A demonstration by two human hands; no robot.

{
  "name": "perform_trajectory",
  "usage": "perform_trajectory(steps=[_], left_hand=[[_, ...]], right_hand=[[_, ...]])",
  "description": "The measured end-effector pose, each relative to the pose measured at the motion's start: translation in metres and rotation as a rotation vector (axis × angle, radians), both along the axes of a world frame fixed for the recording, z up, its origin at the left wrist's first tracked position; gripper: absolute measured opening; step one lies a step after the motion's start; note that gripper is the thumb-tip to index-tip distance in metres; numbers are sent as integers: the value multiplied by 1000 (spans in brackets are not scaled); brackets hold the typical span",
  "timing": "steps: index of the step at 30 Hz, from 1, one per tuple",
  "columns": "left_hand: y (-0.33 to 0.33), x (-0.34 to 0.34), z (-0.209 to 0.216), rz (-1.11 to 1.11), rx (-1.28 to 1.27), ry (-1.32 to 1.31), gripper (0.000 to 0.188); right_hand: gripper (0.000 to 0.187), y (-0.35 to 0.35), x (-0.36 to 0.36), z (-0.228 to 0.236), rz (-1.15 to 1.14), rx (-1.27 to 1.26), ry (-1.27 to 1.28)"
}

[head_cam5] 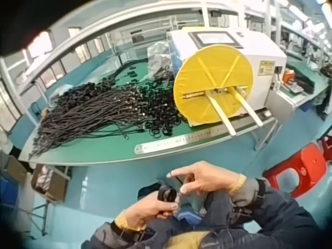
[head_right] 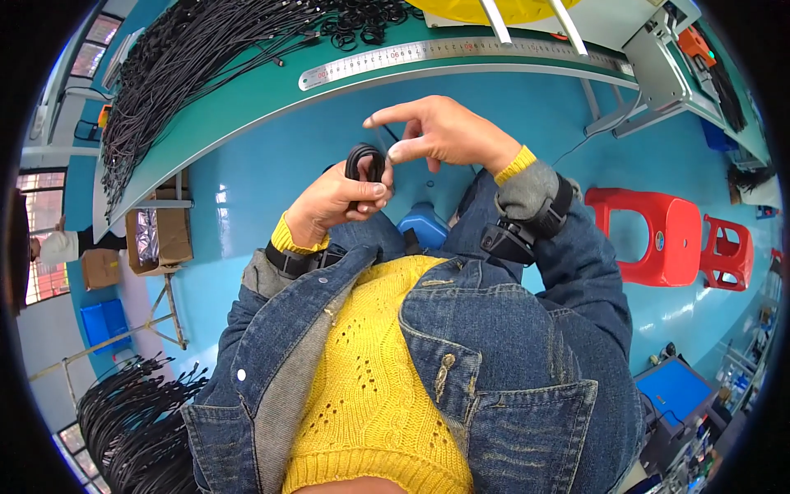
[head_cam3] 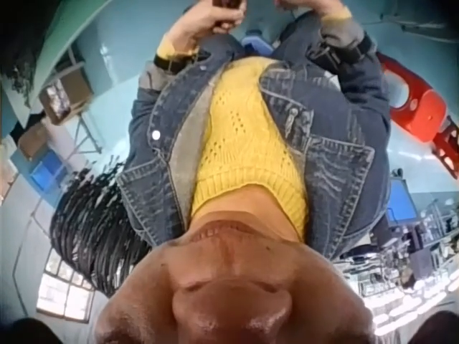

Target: The person winds a cable around the spindles of a machine, removes the coiled cable, and secures it with a tie. This process is repeated for several cables, which are then placed onto a pile on the table.

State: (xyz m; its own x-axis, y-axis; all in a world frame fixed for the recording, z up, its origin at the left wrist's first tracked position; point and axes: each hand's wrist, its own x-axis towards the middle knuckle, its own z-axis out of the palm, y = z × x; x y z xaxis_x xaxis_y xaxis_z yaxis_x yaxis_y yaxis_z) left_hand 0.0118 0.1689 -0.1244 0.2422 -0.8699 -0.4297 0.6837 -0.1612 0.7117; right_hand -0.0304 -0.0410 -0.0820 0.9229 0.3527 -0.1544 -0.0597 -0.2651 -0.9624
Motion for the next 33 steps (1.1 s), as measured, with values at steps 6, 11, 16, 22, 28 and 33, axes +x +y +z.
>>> perform_trajectory(steps=[6,11,16,22,28,33], left_hand=[[-11,-8,-5,-102,151,-238,25],[-2,-2,0,159,24,-257,32],[2,6,-5,234,-70,-240,36],[-19,-16,-39,294,23,-994,21],[1,0,-23,-148,284,-412,24],[19,120,71,114,372,-727,18]], right_hand=[[38,18,11,-25,344,-423,-500],[27,19,-3,-53,-91,335,332],[31,17,-3,-54,-267,446,261],[29,61,0,-28,-176,-726,-473],[30,56,-4,-63,-156,-466,-431],[25,23,-18,-65,-172,104,317]])
